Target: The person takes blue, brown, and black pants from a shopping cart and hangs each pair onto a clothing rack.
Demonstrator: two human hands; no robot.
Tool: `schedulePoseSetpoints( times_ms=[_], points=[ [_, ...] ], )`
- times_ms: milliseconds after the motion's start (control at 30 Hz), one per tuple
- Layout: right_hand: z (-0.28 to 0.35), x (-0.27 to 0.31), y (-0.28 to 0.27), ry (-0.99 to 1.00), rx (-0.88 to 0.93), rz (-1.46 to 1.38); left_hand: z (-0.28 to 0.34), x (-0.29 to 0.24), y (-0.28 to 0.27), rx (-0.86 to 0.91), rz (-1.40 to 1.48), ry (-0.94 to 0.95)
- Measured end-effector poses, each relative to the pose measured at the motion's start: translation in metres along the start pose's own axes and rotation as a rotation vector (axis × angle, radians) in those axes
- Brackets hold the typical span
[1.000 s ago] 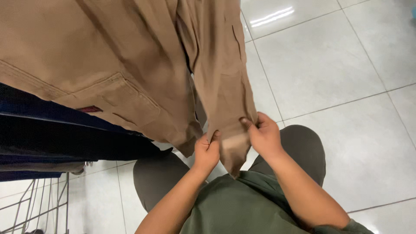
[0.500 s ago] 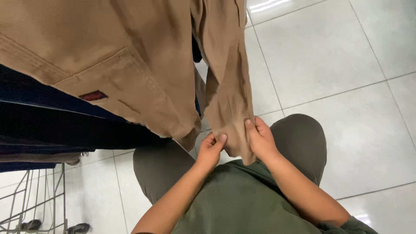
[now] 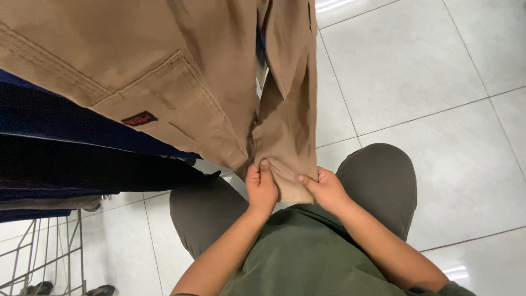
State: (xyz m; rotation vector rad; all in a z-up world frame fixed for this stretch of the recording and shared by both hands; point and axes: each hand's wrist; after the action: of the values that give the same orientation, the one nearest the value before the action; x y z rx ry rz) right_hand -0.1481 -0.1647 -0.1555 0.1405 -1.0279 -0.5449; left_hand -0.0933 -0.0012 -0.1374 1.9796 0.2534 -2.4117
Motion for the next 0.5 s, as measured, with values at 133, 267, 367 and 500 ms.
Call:
schedulePoseSetpoints(
  times_ms=[133, 267, 367, 500],
  points=[
    [-0.017, -0.027, -0.025, -0.044, -0.053, 0.193, -0.007, 0.027, -0.007, -0.065, -0.042, -0.024],
    [-0.019, -0.017, -0.029, -0.129, -0.153, 0.410, -0.010, 0.013, -0.007, -0.080, -0.212, 0.102],
    [-0.024, 0.001, -0.022, -0.092, -0.156, 0.515, -0.016, 0.035, -0.012, -0.101, -0.300, 0.138],
    [-0.013, 0.056, -0.019, 0.072, -0.054, 0.723, -0.024, 0.031, -0.019, -0.004, -0.413, 0.001]
  ],
)
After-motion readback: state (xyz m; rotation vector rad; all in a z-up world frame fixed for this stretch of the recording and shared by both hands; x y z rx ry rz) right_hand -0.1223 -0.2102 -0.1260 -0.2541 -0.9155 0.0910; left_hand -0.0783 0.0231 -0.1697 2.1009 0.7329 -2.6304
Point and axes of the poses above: each hand's wrist, its own z-axis away from the middle knuckle, its own y-axis out of the palm, x = y × z, and after that the axes turned 11 degrees about -z, right-handed
